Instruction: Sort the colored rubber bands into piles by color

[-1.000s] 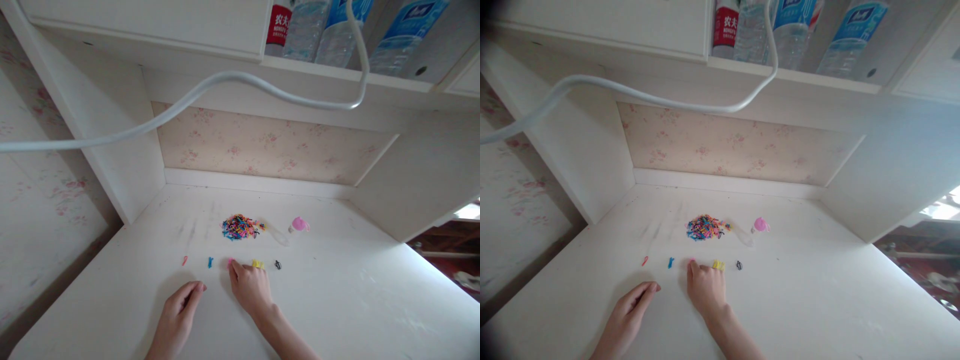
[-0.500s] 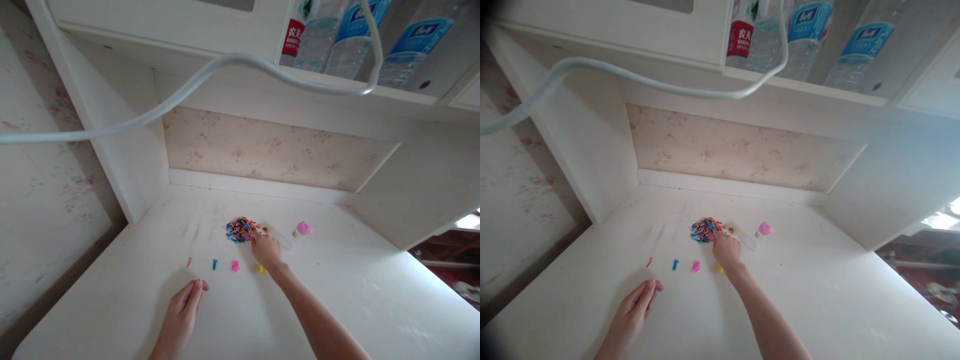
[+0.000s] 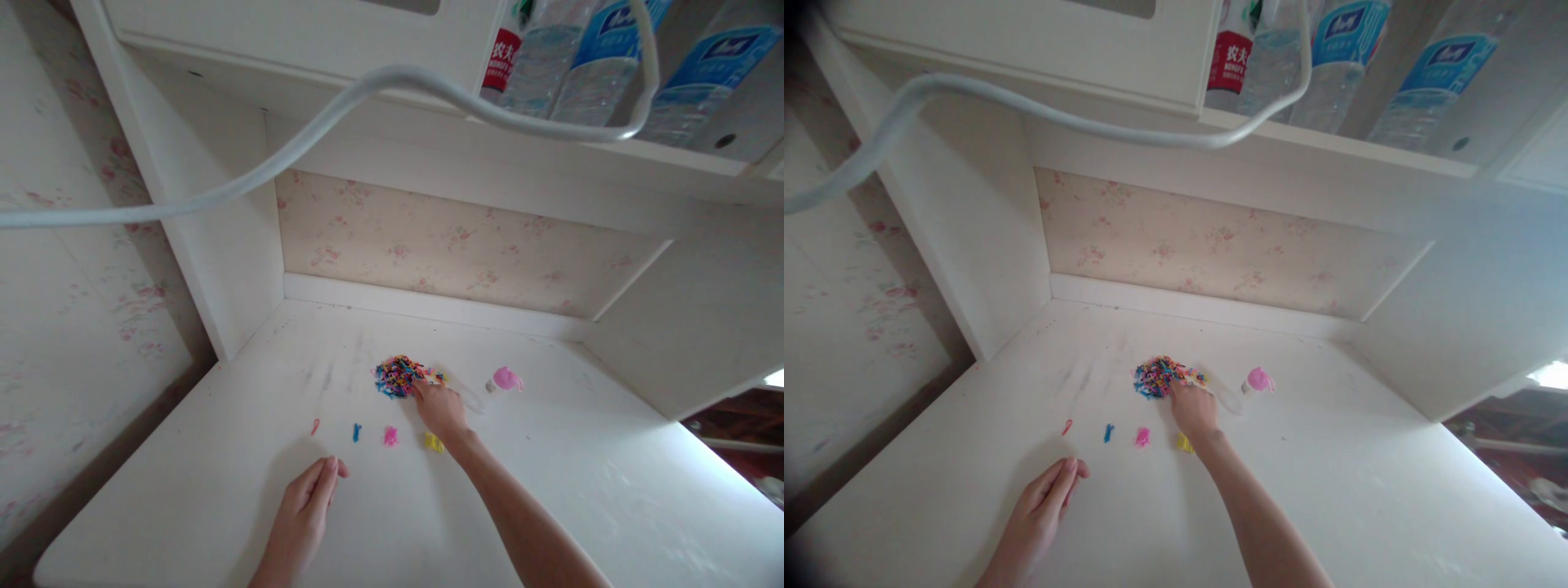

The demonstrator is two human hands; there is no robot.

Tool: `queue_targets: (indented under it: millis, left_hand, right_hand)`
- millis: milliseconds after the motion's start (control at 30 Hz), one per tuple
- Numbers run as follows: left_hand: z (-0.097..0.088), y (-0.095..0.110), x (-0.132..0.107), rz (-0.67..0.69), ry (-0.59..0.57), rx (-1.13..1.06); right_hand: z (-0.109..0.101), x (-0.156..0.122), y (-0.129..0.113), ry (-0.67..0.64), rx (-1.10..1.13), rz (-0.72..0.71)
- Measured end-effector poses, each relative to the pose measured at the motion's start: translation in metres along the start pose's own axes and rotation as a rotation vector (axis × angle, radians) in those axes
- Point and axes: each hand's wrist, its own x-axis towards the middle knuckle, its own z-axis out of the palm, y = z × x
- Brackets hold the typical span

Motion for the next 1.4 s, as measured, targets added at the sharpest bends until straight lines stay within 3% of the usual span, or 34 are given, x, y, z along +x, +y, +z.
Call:
queue_targets:
  millis: [267, 667, 833, 1033, 1400]
  left_hand:
    - [-0.001, -0.002, 0.002, 0.024, 0.004, 0.006]
    - [0.001, -0.002, 0.001, 0.016, -0.005, 0.01]
    - [0.0, -0.002, 0.001, 0.009, 0.002, 0.026]
    - [0.0, 0.001, 0.0, 0.018, 0.02, 0.055]
    - [0.001, 0.011, -0.002, 0.033, 0.019, 0.085]
  right_hand:
    - [0.002, 0.0, 0.008, 0.053, 0.107, 0.048]
    - [0.005, 0.006, 0.024, 0.148, 0.464, 0.079]
    - [0.006, -0.009, 0.01, 0.149, 0.561, 0.042]
    - [0.005, -0.031, -0.013, 0.043, 0.579, -0.071]
    - [0.009, -0.047, -0.025, -0.011, 0.462, 0.039]
